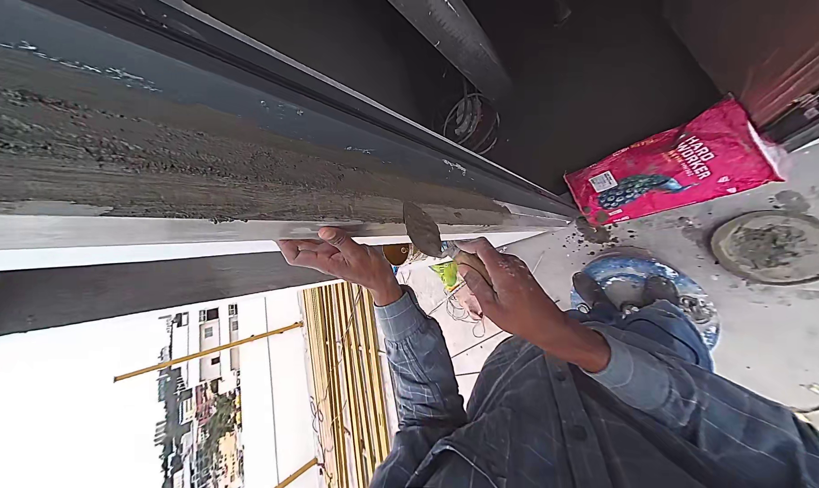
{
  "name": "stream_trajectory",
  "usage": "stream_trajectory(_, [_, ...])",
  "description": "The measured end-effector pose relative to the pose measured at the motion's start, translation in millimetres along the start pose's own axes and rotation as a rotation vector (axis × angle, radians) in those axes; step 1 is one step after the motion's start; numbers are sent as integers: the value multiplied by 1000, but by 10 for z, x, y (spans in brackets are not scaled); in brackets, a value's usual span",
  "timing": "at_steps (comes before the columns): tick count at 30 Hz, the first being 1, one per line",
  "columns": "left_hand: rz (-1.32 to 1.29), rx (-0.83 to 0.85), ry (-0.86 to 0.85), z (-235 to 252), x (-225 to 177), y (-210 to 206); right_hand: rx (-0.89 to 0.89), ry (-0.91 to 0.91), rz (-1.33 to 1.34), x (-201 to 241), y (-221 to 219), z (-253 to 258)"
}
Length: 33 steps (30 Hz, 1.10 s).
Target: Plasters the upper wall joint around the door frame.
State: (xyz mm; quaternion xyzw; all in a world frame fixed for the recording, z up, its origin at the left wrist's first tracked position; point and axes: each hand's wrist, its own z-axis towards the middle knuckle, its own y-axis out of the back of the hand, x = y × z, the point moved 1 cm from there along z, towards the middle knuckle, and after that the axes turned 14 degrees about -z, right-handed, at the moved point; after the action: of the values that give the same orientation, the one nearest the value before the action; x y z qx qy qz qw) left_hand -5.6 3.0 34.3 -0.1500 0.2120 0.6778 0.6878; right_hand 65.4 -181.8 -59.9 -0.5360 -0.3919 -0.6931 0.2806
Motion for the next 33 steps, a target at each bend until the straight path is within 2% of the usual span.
stream_trajectory(7, [-143,-101,113,-4,-43,4,-62,267,15,780,113,244])
stream_trajectory(9, [-75,-66,69,-5,-29,9,-62,240,-8,726,144,296])
stream_trajectory(13, [6,-31,53,-32,-19,29,-10,70,-49,172,52,87])
stream_trajectory(15, [-10,-41,71,-29,-24,16,-26,82,-25,138,0,16])
stream_trajectory(19, [-297,-144,213,-78,60,49,-110,320,9,820,137,186])
stream_trajectory(21, [-270,-168,176,-95,159,92,-106,346,-2,986,213,276])
stream_trajectory(23, [-149,-115,128,-51,62,41,-118,281,-75,741,191,251])
stream_trajectory(25, [-58,-74,62,-34,32,43,-91,142,-167,158,91,90])
stream_trajectory(27, [-66,-82,71,-25,44,29,8,-27,-204,-388,19,-64])
stream_trajectory(28, [-79,-86,86,-31,43,38,56,-86,-207,-515,-2,-138])
stream_trajectory(30, [-92,-94,96,-24,51,16,66,-83,-217,-468,13,-151])
stream_trajectory(33, [-57,-98,98,-37,36,18,-77,114,-228,98,103,28])
